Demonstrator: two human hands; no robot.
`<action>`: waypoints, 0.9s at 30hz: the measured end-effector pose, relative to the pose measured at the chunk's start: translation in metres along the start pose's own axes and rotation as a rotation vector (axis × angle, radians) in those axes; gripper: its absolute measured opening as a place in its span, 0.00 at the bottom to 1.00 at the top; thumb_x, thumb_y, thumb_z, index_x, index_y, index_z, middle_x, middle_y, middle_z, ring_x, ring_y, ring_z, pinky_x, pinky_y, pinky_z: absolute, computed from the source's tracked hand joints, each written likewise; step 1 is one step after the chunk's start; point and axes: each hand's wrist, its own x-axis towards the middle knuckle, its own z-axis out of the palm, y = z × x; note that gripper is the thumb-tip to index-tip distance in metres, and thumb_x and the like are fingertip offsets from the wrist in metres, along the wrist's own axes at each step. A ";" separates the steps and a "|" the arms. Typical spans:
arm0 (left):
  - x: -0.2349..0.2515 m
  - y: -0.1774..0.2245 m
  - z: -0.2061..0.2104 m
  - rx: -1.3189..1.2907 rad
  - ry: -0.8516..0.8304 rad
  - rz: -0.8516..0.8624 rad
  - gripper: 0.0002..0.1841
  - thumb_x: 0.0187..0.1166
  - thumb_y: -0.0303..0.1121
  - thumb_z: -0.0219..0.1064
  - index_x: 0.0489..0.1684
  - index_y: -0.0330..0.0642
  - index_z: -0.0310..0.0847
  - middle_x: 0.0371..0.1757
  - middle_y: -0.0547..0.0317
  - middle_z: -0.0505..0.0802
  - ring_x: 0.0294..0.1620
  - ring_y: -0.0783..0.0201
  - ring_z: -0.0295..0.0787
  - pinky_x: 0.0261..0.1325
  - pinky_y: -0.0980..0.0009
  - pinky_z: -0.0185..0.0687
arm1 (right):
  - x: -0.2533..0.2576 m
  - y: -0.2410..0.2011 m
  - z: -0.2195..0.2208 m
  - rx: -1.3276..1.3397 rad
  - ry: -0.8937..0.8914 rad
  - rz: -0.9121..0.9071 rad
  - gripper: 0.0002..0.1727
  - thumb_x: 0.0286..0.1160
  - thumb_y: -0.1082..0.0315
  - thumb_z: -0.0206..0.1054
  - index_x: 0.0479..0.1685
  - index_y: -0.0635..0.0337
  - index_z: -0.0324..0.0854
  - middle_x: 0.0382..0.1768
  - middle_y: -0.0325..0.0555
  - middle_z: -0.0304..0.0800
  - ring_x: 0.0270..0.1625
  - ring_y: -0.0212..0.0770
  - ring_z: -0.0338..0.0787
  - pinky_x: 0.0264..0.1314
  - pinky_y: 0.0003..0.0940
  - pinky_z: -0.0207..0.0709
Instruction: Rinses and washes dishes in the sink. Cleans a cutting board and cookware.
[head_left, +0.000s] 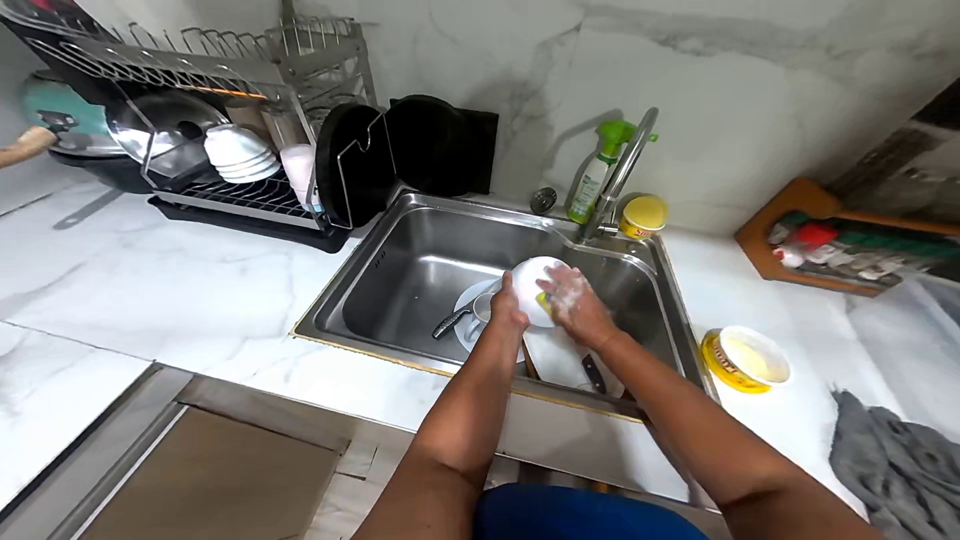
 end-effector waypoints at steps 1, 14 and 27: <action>-0.001 -0.002 0.004 0.026 0.010 0.005 0.33 0.91 0.57 0.53 0.78 0.36 0.71 0.76 0.38 0.81 0.75 0.46 0.79 0.72 0.43 0.78 | 0.010 0.002 -0.013 0.046 -0.008 0.166 0.24 0.89 0.63 0.47 0.72 0.59 0.84 0.77 0.56 0.82 0.84 0.56 0.75 0.89 0.55 0.64; -0.025 0.059 -0.021 -0.072 -0.011 0.127 0.30 0.91 0.56 0.53 0.74 0.38 0.75 0.68 0.41 0.86 0.67 0.50 0.85 0.66 0.47 0.83 | 0.067 -0.038 0.008 0.492 0.290 0.566 0.27 0.94 0.55 0.48 0.72 0.70 0.78 0.65 0.69 0.86 0.71 0.62 0.85 0.75 0.62 0.74; 0.059 0.148 -0.115 1.533 -0.274 0.596 0.20 0.89 0.39 0.63 0.61 0.28 0.84 0.61 0.31 0.90 0.67 0.36 0.86 0.73 0.38 0.76 | 0.088 -0.048 0.129 -0.013 -0.574 0.402 0.24 0.85 0.54 0.64 0.59 0.69 0.86 0.73 0.68 0.79 0.81 0.69 0.71 0.81 0.69 0.62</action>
